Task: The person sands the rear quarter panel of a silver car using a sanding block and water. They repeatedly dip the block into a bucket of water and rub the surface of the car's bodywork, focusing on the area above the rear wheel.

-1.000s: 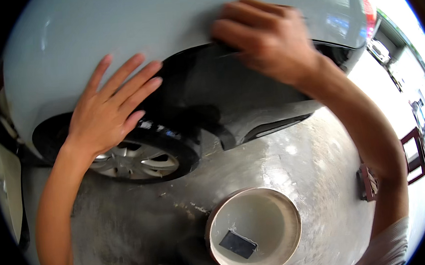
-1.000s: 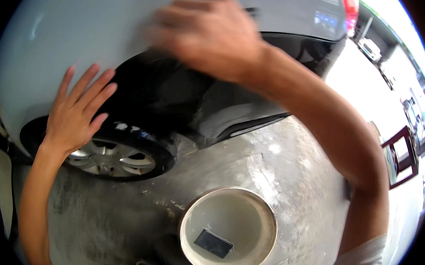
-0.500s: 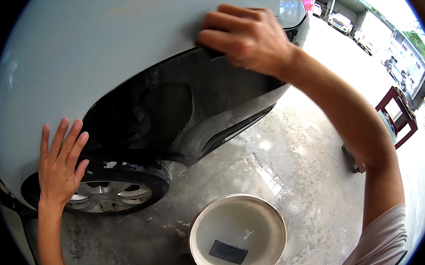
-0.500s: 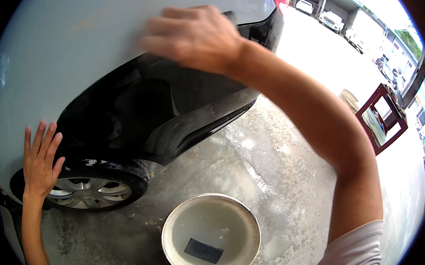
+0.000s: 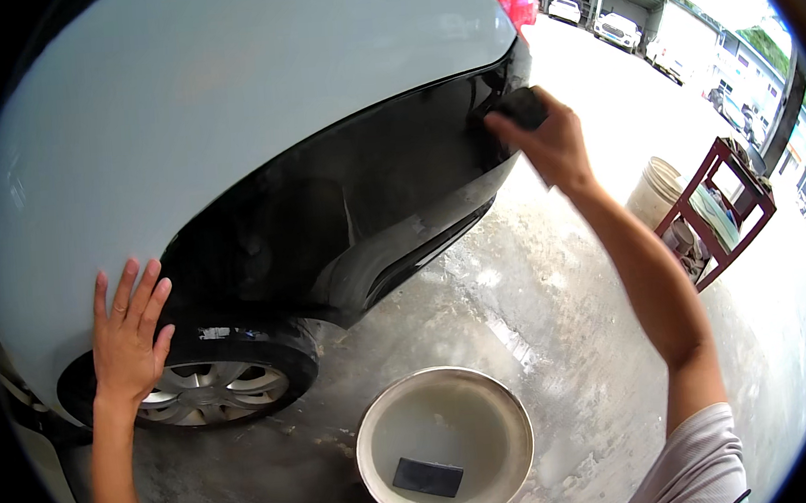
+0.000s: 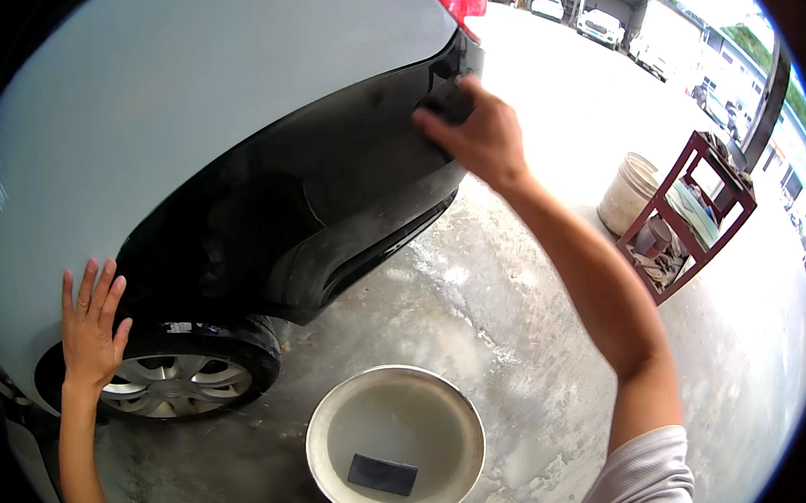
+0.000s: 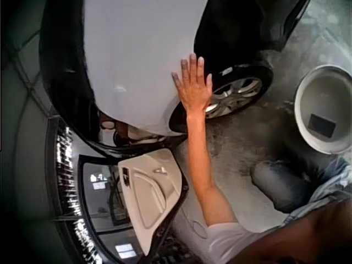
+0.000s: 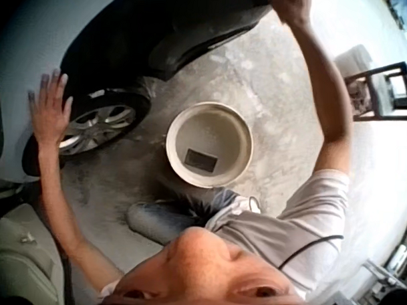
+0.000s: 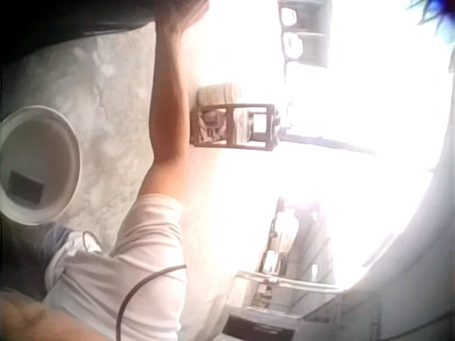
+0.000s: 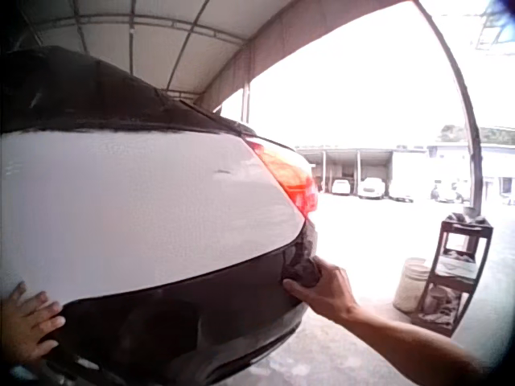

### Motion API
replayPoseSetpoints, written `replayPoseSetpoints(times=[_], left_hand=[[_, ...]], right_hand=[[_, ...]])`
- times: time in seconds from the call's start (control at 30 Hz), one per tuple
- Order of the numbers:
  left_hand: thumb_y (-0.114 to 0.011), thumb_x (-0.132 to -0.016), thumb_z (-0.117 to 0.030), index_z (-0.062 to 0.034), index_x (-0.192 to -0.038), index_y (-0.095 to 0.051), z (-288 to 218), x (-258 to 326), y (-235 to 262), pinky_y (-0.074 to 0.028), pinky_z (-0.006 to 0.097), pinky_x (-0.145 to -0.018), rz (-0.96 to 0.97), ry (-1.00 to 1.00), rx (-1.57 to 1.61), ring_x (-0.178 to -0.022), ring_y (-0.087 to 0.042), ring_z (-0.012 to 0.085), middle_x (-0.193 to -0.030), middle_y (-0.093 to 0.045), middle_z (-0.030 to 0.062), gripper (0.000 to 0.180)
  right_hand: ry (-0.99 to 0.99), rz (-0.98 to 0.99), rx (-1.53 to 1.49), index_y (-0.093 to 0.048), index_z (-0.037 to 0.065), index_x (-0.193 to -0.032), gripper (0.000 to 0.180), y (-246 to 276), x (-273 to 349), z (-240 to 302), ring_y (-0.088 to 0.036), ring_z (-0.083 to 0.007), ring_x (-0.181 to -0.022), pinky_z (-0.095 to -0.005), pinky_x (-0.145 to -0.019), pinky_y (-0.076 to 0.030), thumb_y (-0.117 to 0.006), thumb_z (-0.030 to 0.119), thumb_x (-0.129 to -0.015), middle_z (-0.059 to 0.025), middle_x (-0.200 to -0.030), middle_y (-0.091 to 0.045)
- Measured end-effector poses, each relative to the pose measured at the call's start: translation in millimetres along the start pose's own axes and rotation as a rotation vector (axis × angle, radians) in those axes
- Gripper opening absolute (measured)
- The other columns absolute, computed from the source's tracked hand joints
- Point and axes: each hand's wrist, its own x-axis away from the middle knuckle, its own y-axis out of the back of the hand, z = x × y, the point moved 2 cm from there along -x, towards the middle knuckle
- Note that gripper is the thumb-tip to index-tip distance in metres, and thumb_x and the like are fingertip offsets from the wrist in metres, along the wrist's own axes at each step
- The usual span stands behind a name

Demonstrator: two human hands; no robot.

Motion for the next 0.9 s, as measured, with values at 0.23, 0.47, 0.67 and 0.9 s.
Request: replayPoseSetpoints(times=[0.23, 0.47, 0.67, 0.9], left_hand=[[-0.067, -0.089, -0.011, -0.0111, -0.154, -0.043, 33, -23, 52, -0.013, 0.058, -0.13, 0.022, -0.072, -0.082, -0.158, -0.025, 0.0308, -0.169, -0.031, 0.013, 0.07], [-0.065, -0.08, -0.004, -0.0171, -0.154, -0.039, 50, -103, 51, -0.014, 0.061, -0.129, -0.33, -0.034, -0.137, -0.157, -0.028, 0.0305, -0.169, -0.03, 0.0111, 0.08], [-0.063, -0.076, -0.001, -0.0177, -0.153, -0.04, 47, -103, 50, -0.015, 0.061, -0.129, -0.364, -0.013, -0.124, -0.157, -0.028, 0.0306, -0.168, -0.033, 0.0105, 0.082], [-0.06, -0.079, -0.002, -0.0166, -0.155, -0.039, 50, -101, 50, -0.015, 0.06, -0.13, -0.344, -0.02, -0.138, -0.157, -0.029, 0.0312, -0.168, -0.033, 0.0107, 0.08]], right_hand=[[-0.696, -0.051, -0.867, -0.075, -0.002, -0.1, 0.029, -32, 15, -5, -0.071, -0.015, -0.076, -0.03, -0.071, -0.056, -0.086, 0.019, -0.083, -0.0076, -0.088, -0.077], [-0.842, -0.235, -0.75, -0.074, -0.006, -0.097, 0.028, -19, -60, -53, -0.072, -0.0231, -0.079, -0.0388, -0.075, -0.058, -0.085, 0.013, -0.081, -0.0142, -0.092, -0.075], [-0.808, -0.197, -0.28, -0.077, -0.003, -0.097, 0.027, 6, -96, -41, -0.075, -0.0223, -0.08, -0.0354, -0.075, -0.06, -0.087, 0.015, -0.079, -0.0144, -0.091, -0.077], [-0.765, -0.117, -0.139, -0.076, -0.001, -0.103, 0.034, 6, -105, -27, -0.074, -0.0312, -0.104, -0.0394, -0.093, -0.057, -0.084, 0.019, -0.078, -0.0201, -0.108, -0.076]])
